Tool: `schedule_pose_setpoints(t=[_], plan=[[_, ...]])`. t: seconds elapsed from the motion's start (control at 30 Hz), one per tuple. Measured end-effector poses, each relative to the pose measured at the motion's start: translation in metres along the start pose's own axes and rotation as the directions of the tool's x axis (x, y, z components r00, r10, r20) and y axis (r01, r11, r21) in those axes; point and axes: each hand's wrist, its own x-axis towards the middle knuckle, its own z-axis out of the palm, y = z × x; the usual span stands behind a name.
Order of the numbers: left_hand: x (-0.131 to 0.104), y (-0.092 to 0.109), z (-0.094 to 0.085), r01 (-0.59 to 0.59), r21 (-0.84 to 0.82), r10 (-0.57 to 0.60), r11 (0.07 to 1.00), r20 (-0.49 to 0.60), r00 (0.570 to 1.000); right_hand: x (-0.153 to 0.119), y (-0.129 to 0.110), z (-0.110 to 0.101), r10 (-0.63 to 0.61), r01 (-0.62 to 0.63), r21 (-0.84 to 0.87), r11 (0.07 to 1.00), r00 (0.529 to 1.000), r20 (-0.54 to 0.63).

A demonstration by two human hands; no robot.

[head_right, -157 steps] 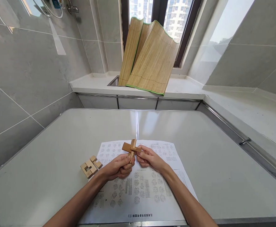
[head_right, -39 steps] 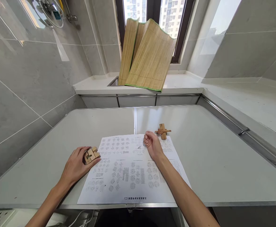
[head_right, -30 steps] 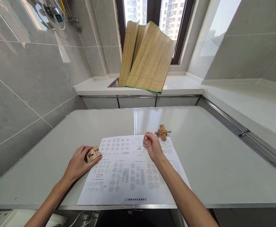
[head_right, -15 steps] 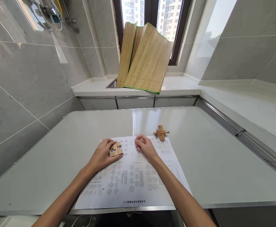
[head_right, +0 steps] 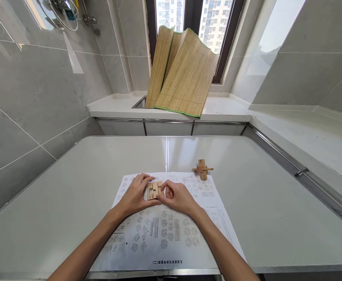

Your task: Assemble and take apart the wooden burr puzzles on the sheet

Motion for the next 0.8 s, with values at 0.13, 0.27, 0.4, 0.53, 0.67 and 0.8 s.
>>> schedule_pose_setpoints(t=[0.13,0.27,0.4,0.53,0.67,0.8], plan=[[-0.007,-0.014,-0.012,0.031,0.007,-0.031,0.999,0.022,0.999,-0.001,0.005,0.001,-0.009,0.013,-0.105,0.994,0.999,0.032],[-0.009,-0.018,-0.02,0.076,-0.15,-0.065,0.986,0.073,0.995,-0.001,0.009,0.002,-0.024,0.025,-0.128,0.991,1.0,0.013],[-0.008,-0.009,-0.018,0.138,-0.313,-0.116,0.94,0.088,0.989,0.0,0.012,0.003,-0.011,0.009,-0.077,0.997,1.0,-0.025],[-0.007,-0.001,-0.014,0.167,-0.384,-0.148,0.908,0.079,0.986,0.002,0.013,0.001,0.071,-0.057,0.096,0.994,0.986,-0.153],[-0.007,0.001,-0.012,0.192,-0.464,-0.174,0.865,0.082,0.981,0.004,0.009,-0.003,0.163,-0.116,0.362,0.925,0.981,-0.102],[-0.006,0.001,-0.012,0.218,-0.533,-0.195,0.817,0.101,0.976,0.007,0.004,-0.006,0.196,-0.143,0.493,0.858,0.979,-0.056]])
